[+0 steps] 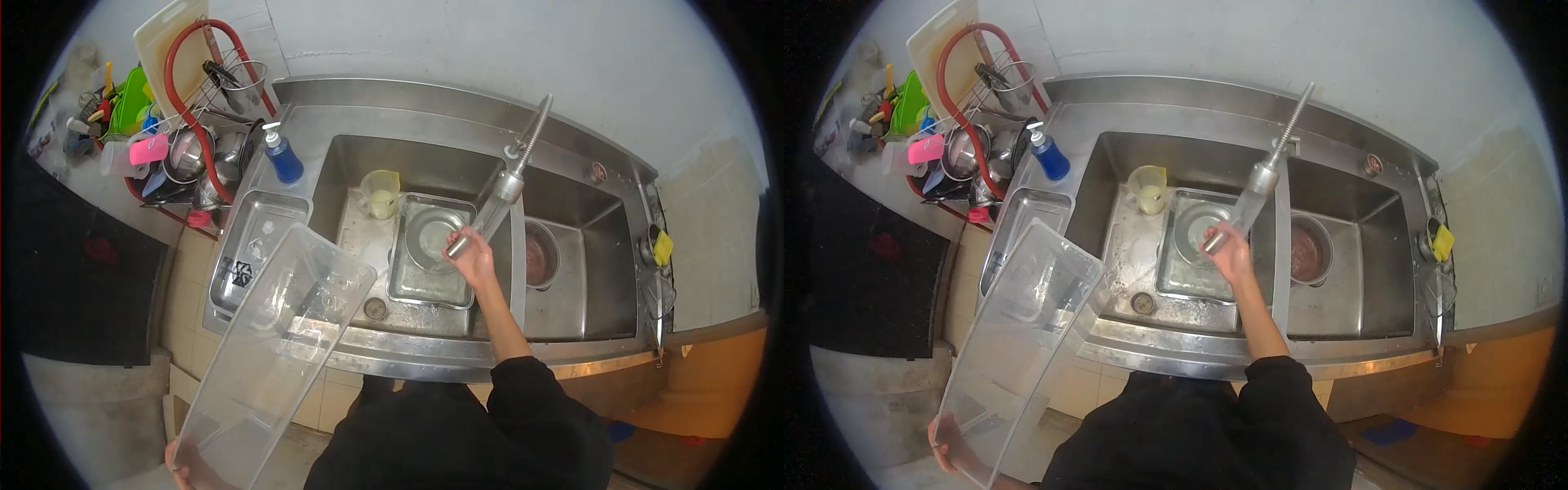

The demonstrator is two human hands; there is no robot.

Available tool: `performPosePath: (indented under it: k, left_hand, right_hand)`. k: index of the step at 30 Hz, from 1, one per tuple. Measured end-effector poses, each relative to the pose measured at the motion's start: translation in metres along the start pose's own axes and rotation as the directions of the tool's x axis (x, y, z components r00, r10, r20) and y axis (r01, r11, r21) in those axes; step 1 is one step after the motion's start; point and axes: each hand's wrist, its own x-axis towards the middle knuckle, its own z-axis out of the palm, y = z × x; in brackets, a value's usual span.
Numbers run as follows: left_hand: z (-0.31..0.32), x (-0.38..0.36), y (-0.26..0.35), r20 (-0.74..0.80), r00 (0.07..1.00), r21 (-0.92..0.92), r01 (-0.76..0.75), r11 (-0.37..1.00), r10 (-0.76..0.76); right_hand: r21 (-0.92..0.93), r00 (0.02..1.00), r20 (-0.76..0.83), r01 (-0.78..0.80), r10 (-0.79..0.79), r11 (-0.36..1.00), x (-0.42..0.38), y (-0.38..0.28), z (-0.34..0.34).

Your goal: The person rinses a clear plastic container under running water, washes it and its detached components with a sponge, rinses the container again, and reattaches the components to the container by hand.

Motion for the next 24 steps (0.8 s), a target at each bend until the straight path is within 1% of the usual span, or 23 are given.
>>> performPosePath:
  k: [1, 2, 4, 5, 6, 7, 11, 13, 14, 16, 17, 19, 20, 22, 23, 24]
  left_hand:
    - [0.0, 0.001, 0.0, 0.02, 1.0, -0.016, -0.006, 1.0, 0.006]
    - [0.0, 0.001, 0.002, 0.027, 1.0, -0.015, -0.01, 1.0, 0.01]
    - [0.001, 0.002, 0.006, 0.146, 0.989, -0.048, 0.038, 0.998, -0.031]
    - [0.003, 0.001, 0.007, 0.149, 0.988, -0.05, 0.036, 0.998, -0.028]
    - [0.008, -0.001, 0.009, 0.162, 0.987, -0.046, 0.022, 0.999, -0.014]
    - [0.012, -0.002, 0.009, 0.175, 0.985, -0.042, 0.008, 0.999, 0.0]
    - [0.004, -0.003, 0.002, 0.186, 0.981, -0.055, -0.038, 0.998, 0.047]
    - [0.014, -0.006, 0.006, 0.149, 0.988, 0.008, -0.036, 0.999, 0.035]
    - [0.011, -0.006, 0.004, 0.148, 0.988, 0.005, -0.035, 0.999, 0.034]
    - [0.003, -0.004, 0.0, 0.198, 0.98, -0.019, -0.001, 1.0, 0.004]
    - [-0.001, -0.005, -0.001, 0.197, 0.98, -0.019, -0.001, 1.0, 0.004]
    - [-0.003, -0.005, -0.001, 0.281, 0.959, -0.014, 0.022, 1.0, -0.017]
    - [-0.005, -0.005, -0.002, 0.281, 0.96, -0.014, 0.022, 1.0, -0.017]
    - [-0.008, -0.004, -0.003, 0.314, 0.949, 0.01, 0.014, 1.0, -0.017]
    - [-0.01, -0.005, -0.004, 0.314, 0.949, 0.01, 0.014, 1.0, -0.016]
    - [-0.011, -0.005, -0.006, 0.303, 0.953, 0.018, -0.005, 1.0, -0.001]
  right_hand:
    - [-0.108, 0.995, 0.088, -0.028, 0.038, 0.994, 0.0, -0.001, 0.001]
    - [-0.101, 0.996, 0.088, -0.024, 0.033, 0.995, 0.0, -0.001, 0.0]
    - [-0.289, 0.985, 0.059, 0.171, -0.161, 0.942, 0.0, 0.001, -0.004]
    - [-0.288, 0.985, 0.059, 0.175, -0.165, 0.942, -0.001, -0.002, -0.007]
    - [-0.452, 0.962, 0.048, 0.262, -0.27, 0.853, -0.001, -0.005, -0.01]
    - [-0.602, 0.927, 0.056, 0.328, -0.371, 0.728, -0.002, -0.009, -0.013]
    - [-0.601, 0.925, 0.105, 0.351, -0.365, 0.718, -0.002, -0.018, -0.025]
    - [-0.577, 0.936, 0.104, 0.333, -0.337, 0.746, -0.013, -0.025, -0.008]
    - [-0.579, 0.935, 0.106, 0.335, -0.339, 0.743, -0.016, -0.027, -0.004]
    - [-0.545, 0.952, 0.154, 0.304, -0.263, 0.781, -0.021, -0.031, 0.003]
    - [-0.545, 0.952, 0.154, 0.304, -0.263, 0.781, -0.025, -0.032, 0.007]
    - [-0.516, 0.941, 0.213, 0.337, -0.263, 0.788, -0.031, -0.034, 0.013]
    - [-0.516, 0.941, 0.213, 0.337, -0.262, 0.788, -0.029, -0.034, 0.011]
    - [-0.449, 0.935, 0.222, 0.351, -0.278, 0.822, -0.023, -0.034, 0.004]
    - [-0.449, 0.934, 0.222, 0.351, -0.278, 0.822, -0.021, -0.035, 0.001]
    - [-0.358, 0.94, 0.22, 0.327, -0.261, 0.875, -0.02, -0.036, 0.001]
